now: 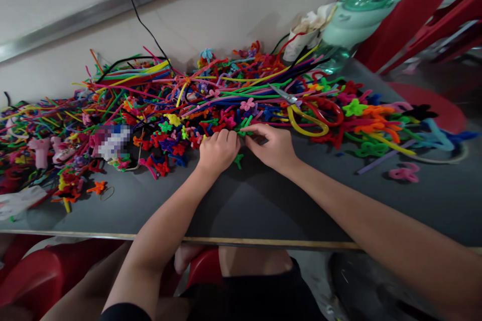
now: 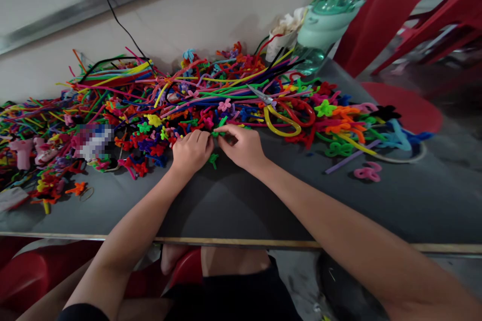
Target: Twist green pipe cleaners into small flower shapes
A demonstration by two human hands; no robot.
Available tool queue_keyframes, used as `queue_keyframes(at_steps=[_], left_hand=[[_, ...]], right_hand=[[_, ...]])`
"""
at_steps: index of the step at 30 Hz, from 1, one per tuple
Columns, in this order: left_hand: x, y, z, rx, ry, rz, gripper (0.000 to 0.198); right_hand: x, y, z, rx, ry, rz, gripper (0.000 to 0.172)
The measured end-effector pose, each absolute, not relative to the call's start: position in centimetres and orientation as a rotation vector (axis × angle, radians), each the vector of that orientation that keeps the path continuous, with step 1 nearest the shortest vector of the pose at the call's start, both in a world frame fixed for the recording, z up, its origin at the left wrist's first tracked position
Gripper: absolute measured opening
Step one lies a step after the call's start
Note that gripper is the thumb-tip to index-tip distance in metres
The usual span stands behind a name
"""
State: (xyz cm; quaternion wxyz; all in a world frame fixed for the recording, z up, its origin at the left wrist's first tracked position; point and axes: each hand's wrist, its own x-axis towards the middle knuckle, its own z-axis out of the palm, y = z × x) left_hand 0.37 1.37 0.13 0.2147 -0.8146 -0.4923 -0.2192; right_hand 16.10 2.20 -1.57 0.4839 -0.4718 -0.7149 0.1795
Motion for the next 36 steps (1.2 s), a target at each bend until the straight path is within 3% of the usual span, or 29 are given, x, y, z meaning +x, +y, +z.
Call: queue_keyframes(at_steps=[9, 25, 32, 36], left_hand=[[0.0, 1.7, 0.5, -2.414, -1.569, -0.229, 0.024], [0.0, 1.9, -0.4, -2.342, -1.302, -0.536, 0.025], [0.1, 1.6, -0.5, -2.338, -1.320, -0.681, 0.034], [-0.4, 2.2, 0.0, -2.298, -1.578, -1.024, 0.037]], right_hand=[[15.9, 2.2, -2.0, -1.177, -1.875, 0.497, 0.021], [15.7, 1.9, -1.8, -1.133, -1.795, 0.538, 0.017], [15.7, 2.2, -1.8, -1.119, -1.606, 0.826, 0.014], [15.9, 2.9, -1.7, -1.110, -1.327, 1.054, 0.026]])
